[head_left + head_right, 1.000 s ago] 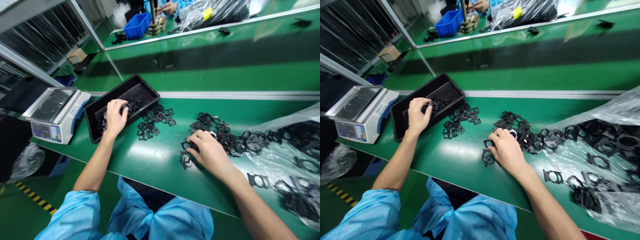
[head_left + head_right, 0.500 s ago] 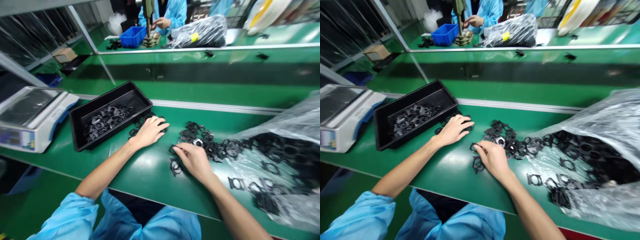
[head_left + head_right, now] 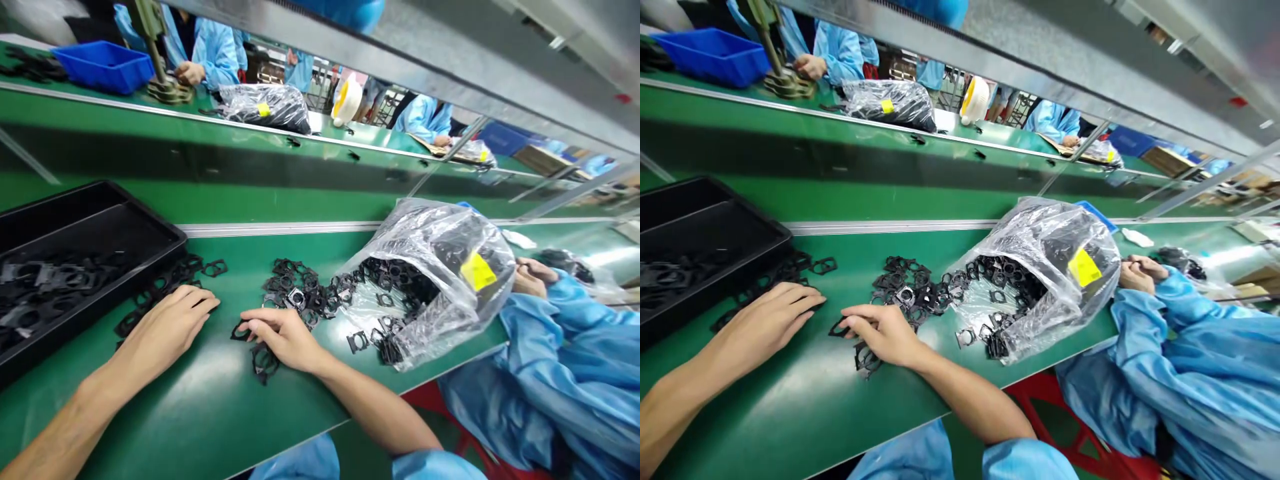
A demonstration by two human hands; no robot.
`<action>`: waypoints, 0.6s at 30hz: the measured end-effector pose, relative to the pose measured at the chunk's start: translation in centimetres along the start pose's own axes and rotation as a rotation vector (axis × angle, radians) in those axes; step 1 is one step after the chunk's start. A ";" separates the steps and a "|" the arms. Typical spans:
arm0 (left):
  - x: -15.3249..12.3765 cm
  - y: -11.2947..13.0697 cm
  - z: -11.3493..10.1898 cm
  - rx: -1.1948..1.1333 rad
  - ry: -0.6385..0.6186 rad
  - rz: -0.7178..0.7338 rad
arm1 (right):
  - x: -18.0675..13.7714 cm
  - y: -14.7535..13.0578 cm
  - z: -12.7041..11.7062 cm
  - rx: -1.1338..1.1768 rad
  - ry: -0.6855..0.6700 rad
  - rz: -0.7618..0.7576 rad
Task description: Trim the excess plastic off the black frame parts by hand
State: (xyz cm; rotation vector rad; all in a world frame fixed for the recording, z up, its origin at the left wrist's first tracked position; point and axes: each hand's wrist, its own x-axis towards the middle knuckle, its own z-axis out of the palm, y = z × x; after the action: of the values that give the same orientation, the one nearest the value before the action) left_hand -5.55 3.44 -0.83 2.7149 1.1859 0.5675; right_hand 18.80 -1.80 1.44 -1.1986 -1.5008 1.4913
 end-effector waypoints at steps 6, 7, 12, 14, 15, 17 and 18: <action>-0.8 -0.2 0.1 0.003 0.048 -0.034 | 0.0 0.3 0.0 0.020 0.074 0.007; -0.8 -0.2 0.0 0.026 0.054 -0.055 | 0.0 0.4 0.0 0.014 0.073 0.012; -0.4 0.0 -0.6 0.140 0.071 -0.040 | -0.1 0.0 -0.1 -0.164 0.057 -0.053; -0.1 0.2 -1.0 0.157 0.085 0.001 | -0.1 -0.2 -0.2 -0.270 0.057 -0.155; 0.1 0.3 -1.2 0.160 0.100 0.016 | -0.2 -0.3 -0.2 -0.315 0.068 -0.201; 0.3 0.5 -1.5 0.158 0.156 0.026 | -0.2 -0.4 -0.2 -0.367 0.108 -0.247; 0.4 0.7 -1.6 0.145 0.198 0.020 | -0.2 -0.4 -0.1 -0.370 0.131 -0.248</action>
State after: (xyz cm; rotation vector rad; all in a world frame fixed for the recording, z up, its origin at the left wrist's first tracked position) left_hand -5.43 3.20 0.90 2.8484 1.2934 0.7993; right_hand 18.97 -1.93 1.87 -1.2357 -1.8106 0.9804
